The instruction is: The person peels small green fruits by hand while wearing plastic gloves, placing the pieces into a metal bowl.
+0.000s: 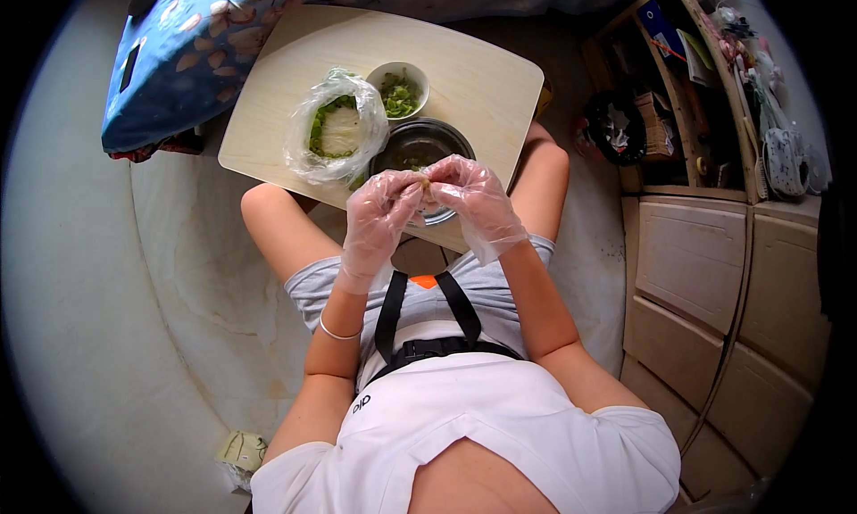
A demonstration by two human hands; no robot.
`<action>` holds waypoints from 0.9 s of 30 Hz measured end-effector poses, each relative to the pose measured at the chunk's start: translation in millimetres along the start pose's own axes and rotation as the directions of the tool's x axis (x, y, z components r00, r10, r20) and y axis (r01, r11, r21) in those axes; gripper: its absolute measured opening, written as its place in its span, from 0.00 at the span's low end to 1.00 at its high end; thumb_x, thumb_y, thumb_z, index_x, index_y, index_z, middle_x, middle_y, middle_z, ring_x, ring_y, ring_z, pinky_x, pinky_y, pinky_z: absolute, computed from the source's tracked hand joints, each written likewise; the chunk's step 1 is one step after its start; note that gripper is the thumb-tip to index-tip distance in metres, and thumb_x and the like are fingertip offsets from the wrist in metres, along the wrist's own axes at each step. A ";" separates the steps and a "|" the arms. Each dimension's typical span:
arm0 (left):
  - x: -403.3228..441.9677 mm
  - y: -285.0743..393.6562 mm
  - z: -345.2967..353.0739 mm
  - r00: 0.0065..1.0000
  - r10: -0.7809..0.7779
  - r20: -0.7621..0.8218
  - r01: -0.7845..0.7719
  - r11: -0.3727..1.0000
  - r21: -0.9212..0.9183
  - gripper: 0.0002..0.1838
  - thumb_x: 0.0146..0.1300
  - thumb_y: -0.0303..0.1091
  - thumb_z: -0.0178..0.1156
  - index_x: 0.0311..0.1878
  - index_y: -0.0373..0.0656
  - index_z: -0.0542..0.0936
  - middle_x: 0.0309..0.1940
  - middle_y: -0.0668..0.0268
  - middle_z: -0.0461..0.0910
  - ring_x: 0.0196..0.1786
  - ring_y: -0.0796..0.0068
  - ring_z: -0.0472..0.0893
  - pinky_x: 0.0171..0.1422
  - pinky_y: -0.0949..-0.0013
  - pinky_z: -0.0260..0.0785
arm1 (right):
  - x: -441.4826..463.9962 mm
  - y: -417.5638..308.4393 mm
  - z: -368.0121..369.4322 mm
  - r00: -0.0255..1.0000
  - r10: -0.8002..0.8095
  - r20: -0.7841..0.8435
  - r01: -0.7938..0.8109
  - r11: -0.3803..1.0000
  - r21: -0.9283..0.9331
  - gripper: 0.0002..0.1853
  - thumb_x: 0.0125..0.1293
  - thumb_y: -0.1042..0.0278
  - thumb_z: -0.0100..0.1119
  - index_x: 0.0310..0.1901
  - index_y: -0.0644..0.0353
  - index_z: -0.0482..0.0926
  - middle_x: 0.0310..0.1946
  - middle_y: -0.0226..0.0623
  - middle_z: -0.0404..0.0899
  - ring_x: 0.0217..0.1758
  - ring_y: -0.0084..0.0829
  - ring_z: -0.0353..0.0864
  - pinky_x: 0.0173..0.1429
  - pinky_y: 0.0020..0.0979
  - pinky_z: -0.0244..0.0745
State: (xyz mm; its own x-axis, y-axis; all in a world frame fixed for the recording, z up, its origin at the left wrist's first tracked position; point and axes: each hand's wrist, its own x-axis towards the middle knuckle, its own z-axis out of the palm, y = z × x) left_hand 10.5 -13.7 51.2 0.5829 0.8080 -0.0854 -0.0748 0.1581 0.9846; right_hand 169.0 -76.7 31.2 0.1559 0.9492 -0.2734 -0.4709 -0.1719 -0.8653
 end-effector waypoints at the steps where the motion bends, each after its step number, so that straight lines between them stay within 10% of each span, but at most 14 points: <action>1: 0.2 -0.1 -0.3 1.000 -0.008 0.010 0.009 0.999 -0.041 0.08 0.70 0.27 0.60 0.46 0.32 0.82 0.36 0.67 0.82 0.39 0.78 0.84 0.38 0.77 0.78 | 0.5 1.2 -0.4 1.000 -0.009 -0.004 0.009 1.000 -0.009 0.06 0.64 0.79 0.60 0.43 0.65 0.79 0.37 0.31 0.81 0.38 0.21 0.80 0.45 0.24 0.77; 14: 4.8 -13.0 -7.6 0.978 -0.197 0.066 0.207 0.944 -0.259 0.10 0.72 0.31 0.59 0.48 0.33 0.82 0.35 0.67 0.82 0.32 0.81 0.80 0.35 0.77 0.76 | 7.2 8.9 -7.4 0.999 0.029 -0.033 -0.030 0.999 -0.044 0.04 0.63 0.78 0.57 0.39 0.66 0.80 0.31 0.33 0.80 0.33 0.22 0.78 0.41 0.25 0.76; 22: 25.8 -59.6 -20.7 0.984 0.174 -0.022 -0.138 0.847 0.513 0.12 0.73 0.33 0.58 0.50 0.35 0.83 0.36 0.67 0.79 0.32 0.83 0.76 0.36 0.77 0.72 | 17.7 21.4 -18.7 0.990 0.037 -0.139 -0.064 0.979 -0.193 0.10 0.66 0.76 0.58 0.46 0.68 0.81 0.33 0.36 0.82 0.35 0.23 0.82 0.41 0.24 0.78; 27: 32.4 -86.4 -26.3 0.998 0.049 -0.031 -0.026 0.861 0.508 0.12 0.72 0.33 0.59 0.50 0.36 0.83 0.37 0.68 0.78 0.31 0.84 0.75 0.34 0.77 0.71 | 18.2 22.4 -31.3 0.985 0.036 -0.167 -0.059 0.989 -0.136 0.11 0.67 0.75 0.57 0.49 0.70 0.80 0.39 0.39 0.83 0.38 0.25 0.84 0.46 0.26 0.82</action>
State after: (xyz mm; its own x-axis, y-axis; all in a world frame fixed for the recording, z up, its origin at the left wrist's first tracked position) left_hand 14.5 13.8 -40.7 0.5530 0.8321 -0.0420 0.3310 -0.1731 0.9276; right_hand 188.4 -71.5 -6.2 0.2816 0.8852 -0.3703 -0.3568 -0.2617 -0.8968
